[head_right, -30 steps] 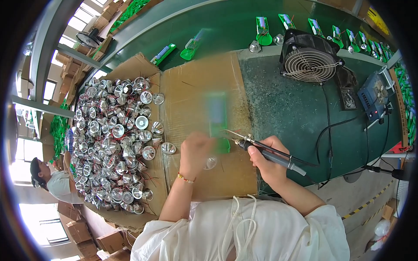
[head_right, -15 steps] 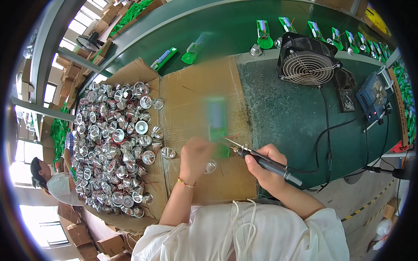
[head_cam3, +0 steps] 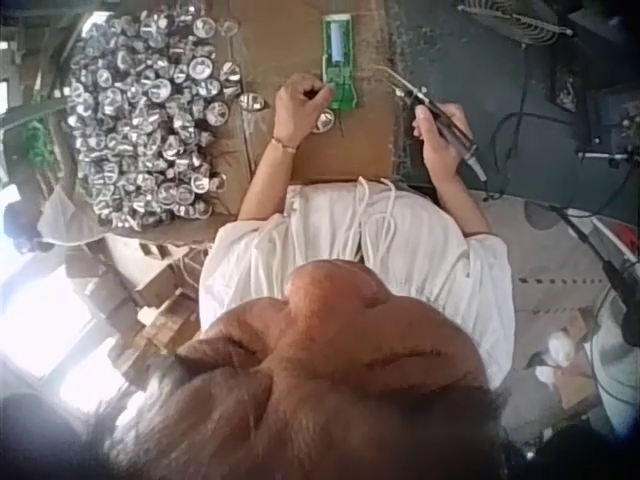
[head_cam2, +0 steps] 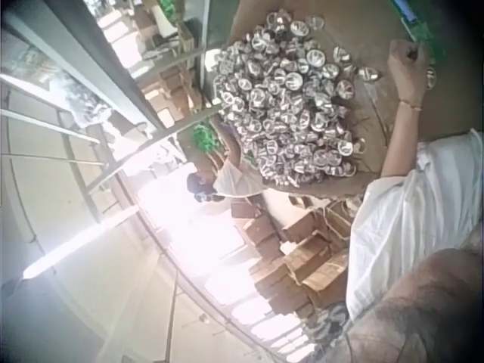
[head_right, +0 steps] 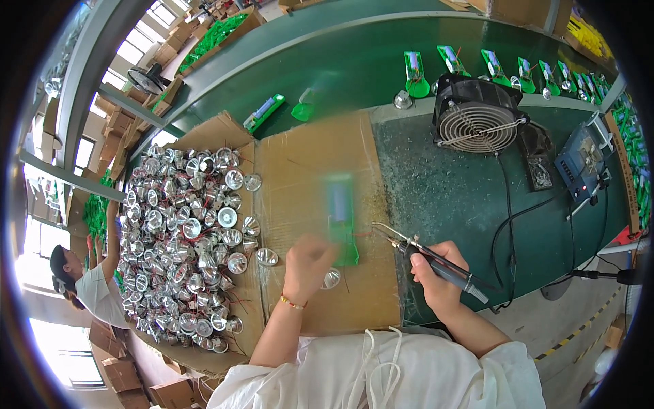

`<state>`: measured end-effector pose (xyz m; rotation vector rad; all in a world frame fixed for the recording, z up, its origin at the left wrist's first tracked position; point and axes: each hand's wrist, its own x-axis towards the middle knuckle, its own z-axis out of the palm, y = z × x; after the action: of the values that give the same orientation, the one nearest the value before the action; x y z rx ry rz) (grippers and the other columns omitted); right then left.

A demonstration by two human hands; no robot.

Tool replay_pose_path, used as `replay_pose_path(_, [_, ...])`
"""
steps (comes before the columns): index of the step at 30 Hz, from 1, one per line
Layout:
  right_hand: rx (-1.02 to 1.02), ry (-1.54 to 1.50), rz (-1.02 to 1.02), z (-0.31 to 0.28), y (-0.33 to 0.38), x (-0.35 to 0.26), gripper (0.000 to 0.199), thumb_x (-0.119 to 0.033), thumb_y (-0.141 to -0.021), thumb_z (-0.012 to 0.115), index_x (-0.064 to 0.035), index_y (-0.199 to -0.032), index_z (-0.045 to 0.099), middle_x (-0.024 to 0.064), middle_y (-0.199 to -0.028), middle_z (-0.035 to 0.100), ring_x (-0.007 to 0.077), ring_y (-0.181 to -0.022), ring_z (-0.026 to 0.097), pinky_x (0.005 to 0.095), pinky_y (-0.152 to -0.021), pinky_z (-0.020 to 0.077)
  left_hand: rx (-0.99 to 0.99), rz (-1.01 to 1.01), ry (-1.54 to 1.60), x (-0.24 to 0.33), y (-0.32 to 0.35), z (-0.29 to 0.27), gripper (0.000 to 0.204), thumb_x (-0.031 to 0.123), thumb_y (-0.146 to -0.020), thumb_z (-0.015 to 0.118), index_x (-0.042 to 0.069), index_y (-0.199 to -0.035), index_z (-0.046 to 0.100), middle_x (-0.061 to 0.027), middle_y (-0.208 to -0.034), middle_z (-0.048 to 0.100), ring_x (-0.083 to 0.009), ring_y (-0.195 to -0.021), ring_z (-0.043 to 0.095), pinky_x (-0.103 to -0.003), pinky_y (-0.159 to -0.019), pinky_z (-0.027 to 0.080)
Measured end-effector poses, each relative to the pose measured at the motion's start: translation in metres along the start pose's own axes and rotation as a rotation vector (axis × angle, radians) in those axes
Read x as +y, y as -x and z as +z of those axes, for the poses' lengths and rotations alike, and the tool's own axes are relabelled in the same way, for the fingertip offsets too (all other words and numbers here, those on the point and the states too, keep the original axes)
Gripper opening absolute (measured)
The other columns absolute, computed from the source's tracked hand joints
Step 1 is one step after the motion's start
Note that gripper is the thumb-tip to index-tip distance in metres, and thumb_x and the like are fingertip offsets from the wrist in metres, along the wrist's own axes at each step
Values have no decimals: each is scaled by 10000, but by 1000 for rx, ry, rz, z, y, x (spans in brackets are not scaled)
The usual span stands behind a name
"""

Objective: Soldering electronic components and wires onto a board within a housing on an assembly line.

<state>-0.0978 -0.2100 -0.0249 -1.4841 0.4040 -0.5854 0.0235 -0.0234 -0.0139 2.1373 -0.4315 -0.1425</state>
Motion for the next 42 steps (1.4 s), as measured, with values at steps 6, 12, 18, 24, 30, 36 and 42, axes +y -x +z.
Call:
replay_pose_path(6, [29, -6, -9, -14, -8, 0, 168, -80, -801, 591, -10, -792, 439, 71, -580, 536, 78, -447, 482, 193, -410, 392, -105, -109, -79, 0, -1, -20, 162, 184, -749, 641, 27, -781, 665, -99, -625, 635, -165, -567, 628, -276, -545, 486])
replay_pose_path(12, [82, 15, 38, -26, -18, 11, 166, -78, -789, 600, -13, -782, 447, 70, -585, 539, 81, -451, 491, 198, -415, 403, -108, 72, -364, 28, -61, 3, 144, 220, -692, 582, 106, -666, 665, -93, -556, 593, -267, -530, 598, -349, -530, 480])
replay_pose_path(18, [159, -39, 76, -22, -19, 14, 147, -25, -773, 600, -20, -774, 454, 65, -591, 549, 79, -466, 507, 202, -423, 418, 28, 115, -237, 41, -226, 51, 211, 283, -710, 626, 95, -796, 670, -112, -728, 631, -264, -703, 613, -365, -646, 486])
replay_pose_path(24, [134, -97, 191, -23, -25, 21, 168, -43, -757, 641, -12, -790, 480, 59, -624, 574, 75, -517, 541, 202, -453, 442, 136, 61, -656, 7, -295, 25, 450, 296, -616, 705, 116, -1007, 576, -117, -1023, 541, -292, -960, 528, -383, -825, 437])
replay_pose_path(30, [124, -46, 182, -23, -26, 18, 154, -50, -766, 616, -19, -789, 467, 62, -598, 552, 81, -477, 510, 204, -438, 418, 26, 116, -632, 3, -239, -4, 414, 245, -579, 688, 78, -940, 575, -138, -937, 522, -295, -882, 543, -372, -785, 455])
replay_pose_path(36, [147, 1, 127, -24, -30, 14, 157, -100, -800, 591, -23, -788, 455, 52, -590, 525, 74, -469, 477, 193, -434, 382, 129, 100, -432, 12, -78, 2, 394, 211, -616, 692, 67, -939, 519, -154, -982, 475, -314, -878, 532, -386, -698, 476])
replay_pose_path(42, [144, -9, 88, -19, -24, 15, 143, -94, -806, 593, -18, -791, 473, 49, -598, 523, 68, -469, 462, 187, -435, 374, 436, 121, -365, -4, 23, -33, 387, 244, -653, 731, 56, -906, 506, -91, -814, 523, -258, -700, 534, -342, -581, 441])
